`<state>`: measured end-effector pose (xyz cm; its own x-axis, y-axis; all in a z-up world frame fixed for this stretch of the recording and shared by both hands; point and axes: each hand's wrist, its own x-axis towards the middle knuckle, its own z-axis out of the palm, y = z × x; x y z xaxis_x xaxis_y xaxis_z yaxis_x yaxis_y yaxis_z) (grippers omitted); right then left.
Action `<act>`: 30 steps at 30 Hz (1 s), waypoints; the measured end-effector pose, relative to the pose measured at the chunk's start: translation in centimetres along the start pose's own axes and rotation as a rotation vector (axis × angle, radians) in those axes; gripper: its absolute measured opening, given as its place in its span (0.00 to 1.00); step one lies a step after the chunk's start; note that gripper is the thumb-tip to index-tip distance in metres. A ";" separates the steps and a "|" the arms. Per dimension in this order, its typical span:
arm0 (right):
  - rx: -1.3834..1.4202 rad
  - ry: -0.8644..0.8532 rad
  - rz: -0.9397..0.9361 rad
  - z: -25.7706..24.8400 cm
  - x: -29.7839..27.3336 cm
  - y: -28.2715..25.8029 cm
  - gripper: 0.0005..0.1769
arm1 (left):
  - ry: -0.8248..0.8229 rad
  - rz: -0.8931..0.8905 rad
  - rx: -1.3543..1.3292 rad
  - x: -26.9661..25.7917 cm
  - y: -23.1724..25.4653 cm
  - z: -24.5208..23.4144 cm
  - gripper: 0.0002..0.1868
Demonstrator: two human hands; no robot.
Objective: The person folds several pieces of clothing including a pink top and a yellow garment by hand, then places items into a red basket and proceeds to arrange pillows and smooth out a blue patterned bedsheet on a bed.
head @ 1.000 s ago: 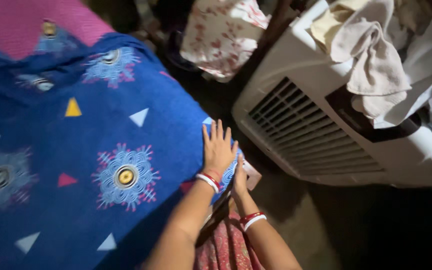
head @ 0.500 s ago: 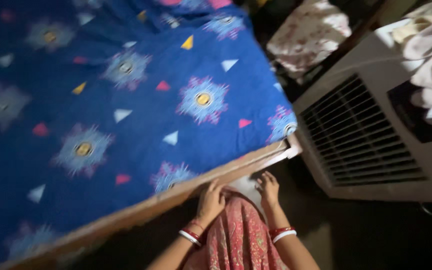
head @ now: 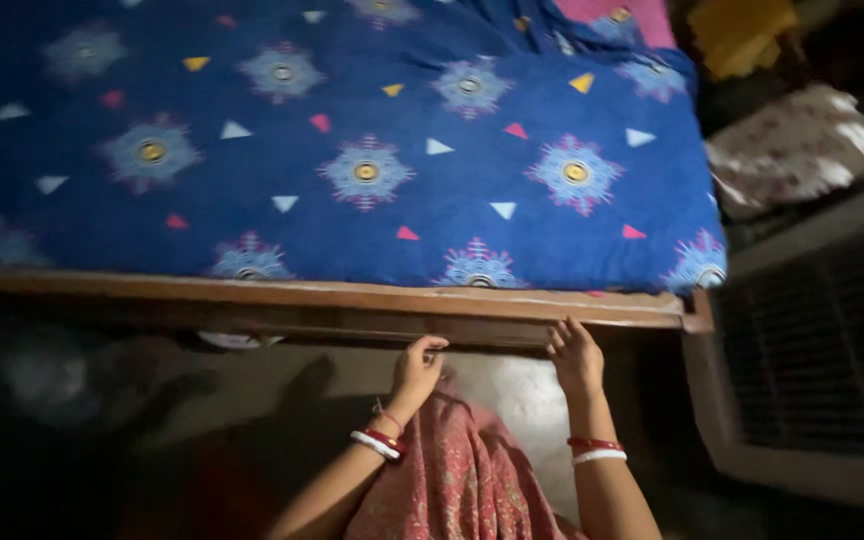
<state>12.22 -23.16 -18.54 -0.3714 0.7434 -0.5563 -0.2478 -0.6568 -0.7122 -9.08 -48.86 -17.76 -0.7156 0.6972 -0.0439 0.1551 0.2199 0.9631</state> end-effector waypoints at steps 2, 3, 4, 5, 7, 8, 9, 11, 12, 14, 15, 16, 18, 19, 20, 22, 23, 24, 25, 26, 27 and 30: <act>0.123 -0.134 -0.003 1.3 -1.0 0.1 0.32 | 0.049 0.018 -0.051 0.0 0.0 -1.3 0.13; 0.107 -0.157 0.007 2.1 -1.6 0.4 0.32 | 0.063 0.024 -0.079 0.1 0.1 -2.0 0.12; 0.182 -0.216 -0.003 2.6 -2.1 0.7 0.30 | 0.075 0.032 -0.106 0.3 0.1 -2.7 0.12; 0.257 -0.274 -0.011 3.6 -2.0 1.0 0.29 | 0.102 0.032 -0.108 0.3 0.1 -3.4 0.12; 0.208 -0.181 0.040 5.2 -2.3 1.5 0.26 | 0.125 -0.027 -0.109 0.0 0.5 -5.3 0.12; 0.170 -0.062 0.075 6.1 -2.4 1.9 0.24 | 0.144 -0.026 -0.108 0.2 0.8 -6.5 0.12; 0.162 -0.078 0.082 7.2 -2.3 2.3 0.24 | 0.166 -0.020 -0.165 0.3 1.0 -7.6 0.12; 0.247 -0.208 0.116 8.6 -2.5 3.2 0.16 | 0.195 -0.008 -0.220 0.4 1.2 -9.6 0.12; 0.245 -0.219 0.120 9.6 -2.4 3.6 0.16 | 0.210 0.015 -0.253 0.3 1.2 -10.8 0.12; 0.210 -0.087 0.181 11.5 -2.5 4.8 0.09 | 0.229 0.041 -0.284 0.7 1.0 -13.3 0.12; 0.210 -0.091 0.183 12.8 -2.3 5.2 0.09 | 0.251 0.030 -0.336 1.0 0.9 -14.6 0.12; 0.226 -0.094 0.197 13.9 -2.3 5.4 0.09 | 0.264 0.020 -0.389 1.5 0.8 -15.8 0.12; 0.256 -0.092 0.202 16.4 -2.6 5.6 0.09 | 0.290 0.006 -0.410 2.4 0.9 -18.0 0.12; 0.238 -0.127 0.184 17.6 -2.9 5.5 0.10 | 0.320 -0.011 -0.433 2.9 1.0 -19.0 0.12; 0.229 -0.154 0.157 18.7 -3.4 5.3 0.11 | 0.290 -0.004 -0.427 3.6 1.2 -20.1 0.12; 0.222 -0.119 0.108 20.6 -4.2 4.7 0.12 | 0.319 0.002 -0.428 5.2 1.9 -21.6 0.12; 0.192 -0.097 0.077 21.4 -4.5 4.4 0.14 | 0.280 0.010 -0.423 5.9 2.2 -22.1 0.12; 0.222 -0.070 0.054 21.9 -4.7 4.0 0.14 | 0.275 0.001 -0.471 6.5 2.6 -22.6 0.11; 0.210 -0.066 0.044 22.2 -4.9 3.5 0.14 | 0.270 -0.009 -0.519 7.3 2.9 -23.0 0.10; 0.200 -0.058 0.035 22.1 -5.2 3.1 0.15 | 0.221 -0.007 -0.511 8.1 3.2 -23.1 0.10; 0.232 -0.028 0.014 21.8 -5.6 2.8 0.15 | 0.227 -0.033 -0.527 8.8 3.4 -23.1 0.11; 0.251 -0.071 -0.115 20.1 -6.6 2.1 0.20 | 0.177 -0.060 -0.538 11.0 3.6 -22.6 0.11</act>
<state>-3.83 -32.01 -7.77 -0.3881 0.8096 -0.4404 -0.5022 -0.5864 -0.6355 -31.81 -55.83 -8.81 -0.8227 0.5592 -0.1026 -0.2252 -0.1548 0.9619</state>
